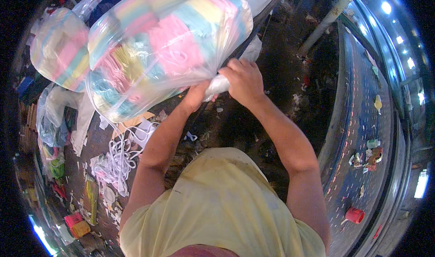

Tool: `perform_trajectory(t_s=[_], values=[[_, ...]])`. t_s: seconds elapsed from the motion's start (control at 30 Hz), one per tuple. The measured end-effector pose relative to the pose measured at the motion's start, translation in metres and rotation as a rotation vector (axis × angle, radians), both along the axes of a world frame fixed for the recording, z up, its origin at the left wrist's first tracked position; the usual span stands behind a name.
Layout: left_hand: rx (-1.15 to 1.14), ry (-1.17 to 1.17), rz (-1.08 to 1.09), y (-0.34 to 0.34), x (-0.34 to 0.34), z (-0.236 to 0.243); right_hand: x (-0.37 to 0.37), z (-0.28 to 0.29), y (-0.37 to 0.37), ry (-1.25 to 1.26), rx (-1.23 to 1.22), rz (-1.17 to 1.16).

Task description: The person ties a large plastic bag filled with colorful cotton candy using a white plastic tie. They then move a white sack and clear debris from the table surface.

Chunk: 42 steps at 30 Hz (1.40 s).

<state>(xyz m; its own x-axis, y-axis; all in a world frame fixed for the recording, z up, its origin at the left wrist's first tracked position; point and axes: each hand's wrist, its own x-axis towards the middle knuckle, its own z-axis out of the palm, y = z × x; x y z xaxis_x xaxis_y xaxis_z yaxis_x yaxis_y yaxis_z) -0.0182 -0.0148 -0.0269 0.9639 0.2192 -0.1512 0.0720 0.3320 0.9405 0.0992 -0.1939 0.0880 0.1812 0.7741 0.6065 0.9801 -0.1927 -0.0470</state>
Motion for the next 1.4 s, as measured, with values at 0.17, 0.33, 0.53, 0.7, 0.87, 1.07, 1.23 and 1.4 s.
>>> perform_trajectory(t_s=[0.17, 0.33, 0.53, 0.7, 0.87, 1.07, 1.23, 1.4], values=[[-0.447, -0.353, 0.025, -0.017, -0.006, 0.006, 0.001, 0.045, 0.083, -0.380, -0.071, 0.236], [-0.399, -0.288, 0.161, -0.023, 0.001, -0.005, 0.007, 0.042, 0.119, -0.422, -0.175, 0.264], [-0.241, -0.135, 0.272, -0.029, 0.004, 0.023, 0.027, 0.058, 0.058, 0.091, 0.082, 0.420], [-0.235, -0.073, 0.365, -0.037, 0.013, 0.023, -0.022, -0.053, -0.018, 0.961, 0.020, 0.026], [-0.279, 0.074, 0.259, -0.018, 0.010, 0.004, -0.041, -0.107, 0.021, 1.365, 0.067, -0.026], [-0.316, 0.087, 0.129, -0.002, -0.002, 0.028, -0.034, -0.078, 0.050, 1.204, 0.019, 0.083], [-0.572, -0.325, 0.014, -0.006, -0.020, 0.034, -0.042, -0.070, 0.035, 0.839, -0.221, -0.267], [-0.546, -0.021, 0.122, 0.015, 0.011, 0.046, -0.060, -0.063, 0.032, 0.864, -0.237, -0.327]])
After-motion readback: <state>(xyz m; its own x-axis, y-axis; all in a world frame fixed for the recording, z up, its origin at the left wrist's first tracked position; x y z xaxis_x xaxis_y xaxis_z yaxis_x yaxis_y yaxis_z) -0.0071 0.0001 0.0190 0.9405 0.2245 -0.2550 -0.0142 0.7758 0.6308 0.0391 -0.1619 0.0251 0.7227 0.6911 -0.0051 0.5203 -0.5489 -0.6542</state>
